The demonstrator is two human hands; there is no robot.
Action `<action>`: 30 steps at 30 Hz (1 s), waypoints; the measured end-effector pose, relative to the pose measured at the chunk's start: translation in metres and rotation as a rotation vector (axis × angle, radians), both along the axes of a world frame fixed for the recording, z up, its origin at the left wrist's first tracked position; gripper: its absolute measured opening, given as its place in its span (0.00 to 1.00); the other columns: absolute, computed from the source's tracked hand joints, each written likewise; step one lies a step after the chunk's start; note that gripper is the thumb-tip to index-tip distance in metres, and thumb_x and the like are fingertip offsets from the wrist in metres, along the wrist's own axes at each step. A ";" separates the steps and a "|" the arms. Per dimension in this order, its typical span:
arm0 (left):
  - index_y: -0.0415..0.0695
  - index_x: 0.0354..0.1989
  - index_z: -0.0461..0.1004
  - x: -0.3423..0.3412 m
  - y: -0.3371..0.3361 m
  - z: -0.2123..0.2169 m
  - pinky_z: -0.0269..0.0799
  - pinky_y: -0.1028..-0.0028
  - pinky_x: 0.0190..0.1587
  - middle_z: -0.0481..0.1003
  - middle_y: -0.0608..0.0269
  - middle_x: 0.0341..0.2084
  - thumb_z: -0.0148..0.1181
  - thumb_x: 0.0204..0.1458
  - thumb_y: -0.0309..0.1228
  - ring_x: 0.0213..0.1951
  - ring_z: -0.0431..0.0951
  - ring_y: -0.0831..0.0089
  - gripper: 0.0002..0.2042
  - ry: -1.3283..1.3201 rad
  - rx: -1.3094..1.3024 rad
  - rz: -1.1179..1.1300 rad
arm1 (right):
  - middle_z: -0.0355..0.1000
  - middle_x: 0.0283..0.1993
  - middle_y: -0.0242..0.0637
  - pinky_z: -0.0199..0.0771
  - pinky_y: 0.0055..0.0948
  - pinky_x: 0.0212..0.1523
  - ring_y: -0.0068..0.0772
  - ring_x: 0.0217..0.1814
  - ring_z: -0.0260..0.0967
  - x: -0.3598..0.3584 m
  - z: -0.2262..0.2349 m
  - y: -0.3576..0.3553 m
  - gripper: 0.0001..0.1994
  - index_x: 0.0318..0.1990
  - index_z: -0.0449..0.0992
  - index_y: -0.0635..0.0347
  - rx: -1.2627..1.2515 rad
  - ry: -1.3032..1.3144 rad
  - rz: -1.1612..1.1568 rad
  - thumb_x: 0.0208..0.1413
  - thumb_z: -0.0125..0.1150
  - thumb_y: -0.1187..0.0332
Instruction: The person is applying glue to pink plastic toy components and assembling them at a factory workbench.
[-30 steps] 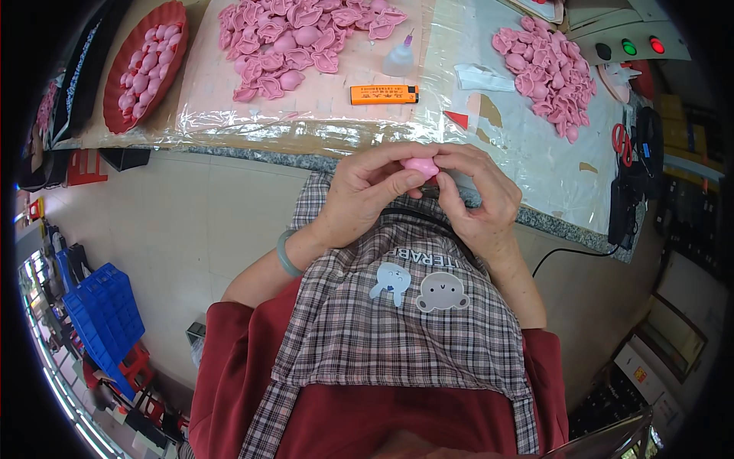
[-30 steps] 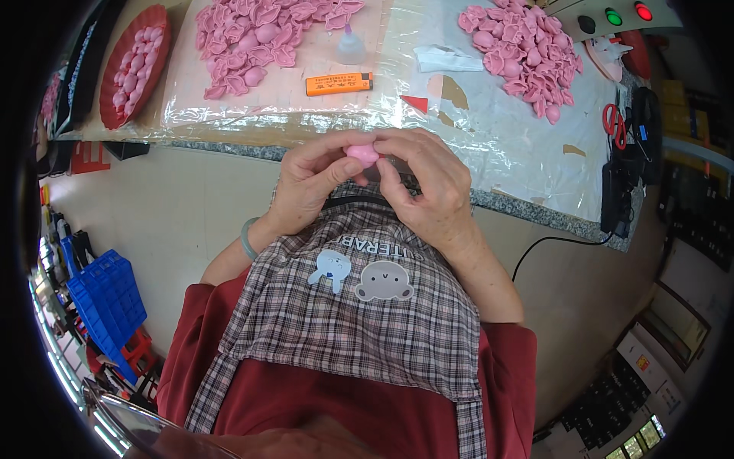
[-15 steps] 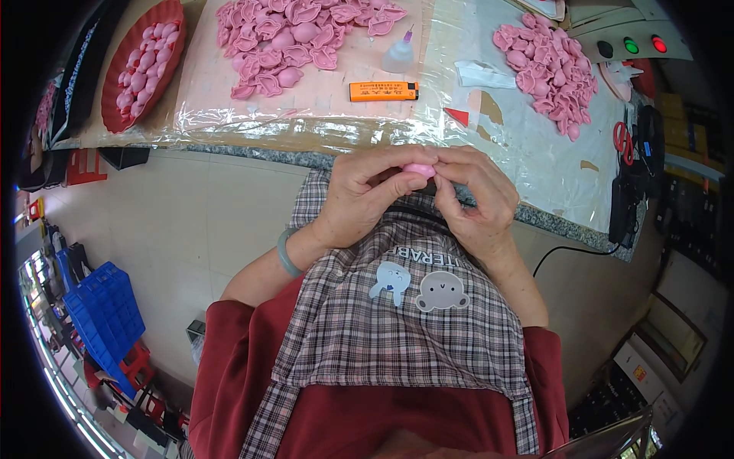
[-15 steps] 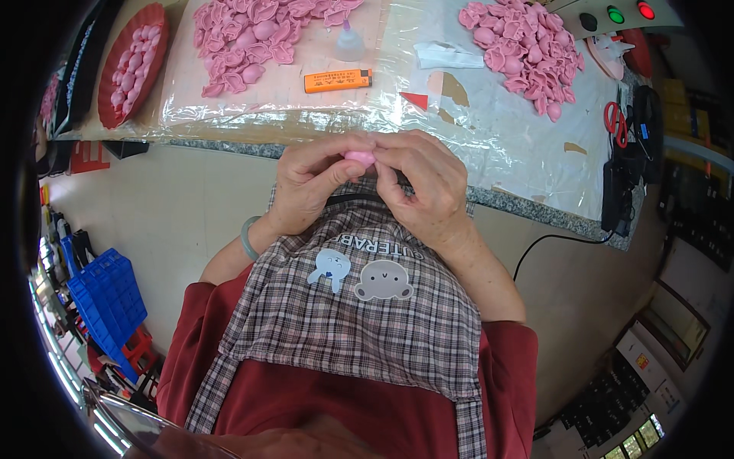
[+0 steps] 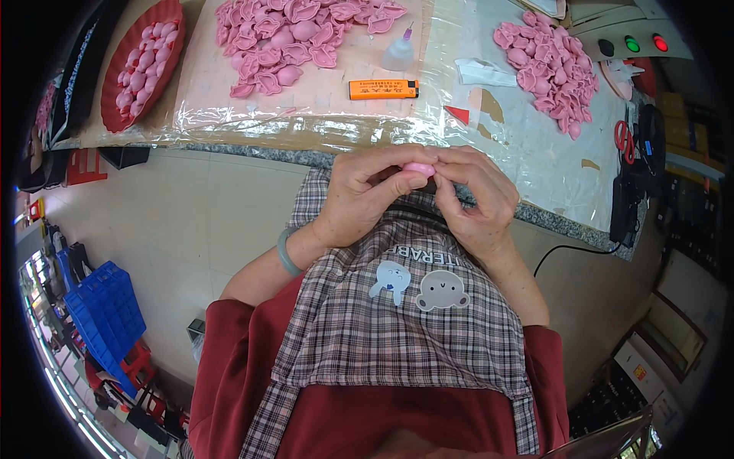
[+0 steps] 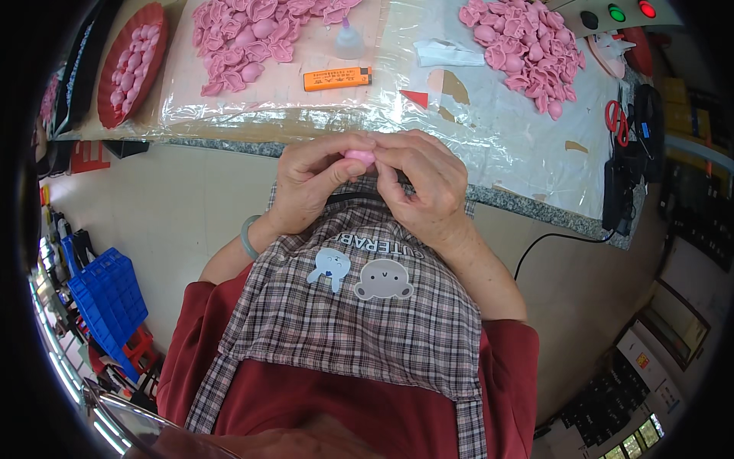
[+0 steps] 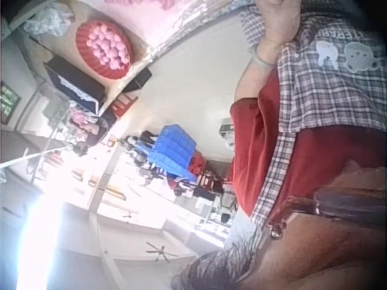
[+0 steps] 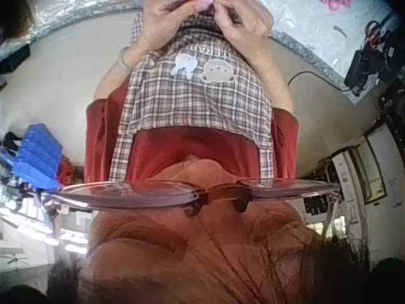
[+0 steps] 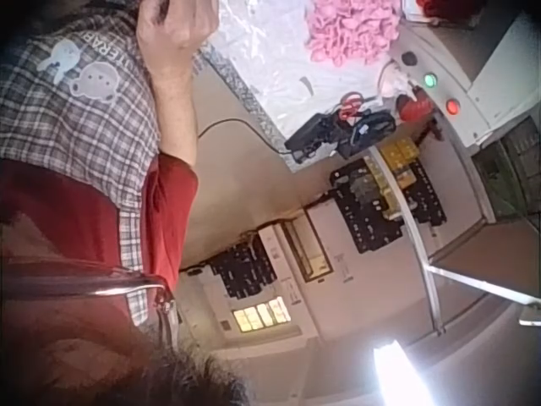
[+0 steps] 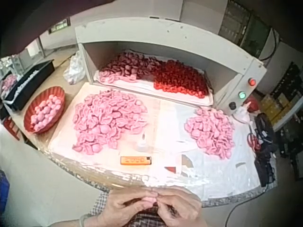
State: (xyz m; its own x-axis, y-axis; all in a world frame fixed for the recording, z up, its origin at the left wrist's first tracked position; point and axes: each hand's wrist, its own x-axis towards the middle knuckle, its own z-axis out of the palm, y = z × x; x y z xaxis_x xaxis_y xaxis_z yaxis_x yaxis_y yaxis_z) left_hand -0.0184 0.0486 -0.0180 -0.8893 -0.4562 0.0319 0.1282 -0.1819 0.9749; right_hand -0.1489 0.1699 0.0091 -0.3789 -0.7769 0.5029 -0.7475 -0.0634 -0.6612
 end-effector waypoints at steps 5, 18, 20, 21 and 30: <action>0.36 0.47 0.75 -0.001 0.000 0.000 0.73 0.80 0.38 0.78 0.60 0.38 0.59 0.55 0.22 0.35 0.74 0.80 0.11 0.002 -0.008 0.001 | 0.79 0.37 0.43 0.77 0.34 0.42 0.40 0.37 0.78 -0.001 -0.001 -0.001 0.07 0.31 0.74 0.66 -0.009 0.016 0.002 0.43 0.62 0.84; 0.36 0.47 0.76 -0.001 0.000 0.000 0.72 0.81 0.37 0.78 0.60 0.38 0.60 0.55 0.21 0.35 0.74 0.80 0.12 -0.001 0.000 0.008 | 0.78 0.36 0.44 0.77 0.34 0.42 0.40 0.37 0.78 0.000 -0.004 -0.001 0.07 0.31 0.75 0.67 -0.010 0.007 -0.006 0.42 0.62 0.85; 0.36 0.48 0.76 -0.001 -0.001 0.001 0.73 0.80 0.38 0.78 0.60 0.39 0.60 0.54 0.21 0.35 0.75 0.80 0.12 0.009 -0.007 0.012 | 0.78 0.36 0.45 0.77 0.32 0.42 0.41 0.38 0.78 0.000 -0.002 -0.002 0.08 0.31 0.75 0.67 -0.019 0.007 -0.014 0.41 0.62 0.85; 0.36 0.48 0.75 -0.001 -0.002 0.000 0.73 0.80 0.39 0.78 0.60 0.40 0.60 0.54 0.21 0.37 0.75 0.80 0.13 0.018 -0.063 0.021 | 0.78 0.36 0.45 0.77 0.32 0.42 0.41 0.38 0.78 0.001 0.000 -0.003 0.08 0.31 0.75 0.67 -0.020 0.008 -0.014 0.41 0.62 0.85; 0.37 0.51 0.75 0.000 -0.001 -0.002 0.75 0.80 0.42 0.78 0.60 0.41 0.62 0.51 0.20 0.40 0.77 0.79 0.16 -0.055 -0.150 0.035 | 0.77 0.36 0.46 0.77 0.31 0.40 0.42 0.38 0.77 0.002 -0.005 -0.002 0.09 0.32 0.75 0.68 -0.029 0.020 -0.040 0.40 0.63 0.85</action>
State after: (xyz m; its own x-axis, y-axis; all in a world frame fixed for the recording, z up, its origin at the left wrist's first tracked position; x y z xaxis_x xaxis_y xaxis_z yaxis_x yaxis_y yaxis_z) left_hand -0.0184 0.0481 -0.0197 -0.8751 -0.4810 0.0542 0.0781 -0.0299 0.9965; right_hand -0.1471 0.1676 0.0037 -0.3986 -0.7467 0.5326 -0.7632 -0.0521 -0.6441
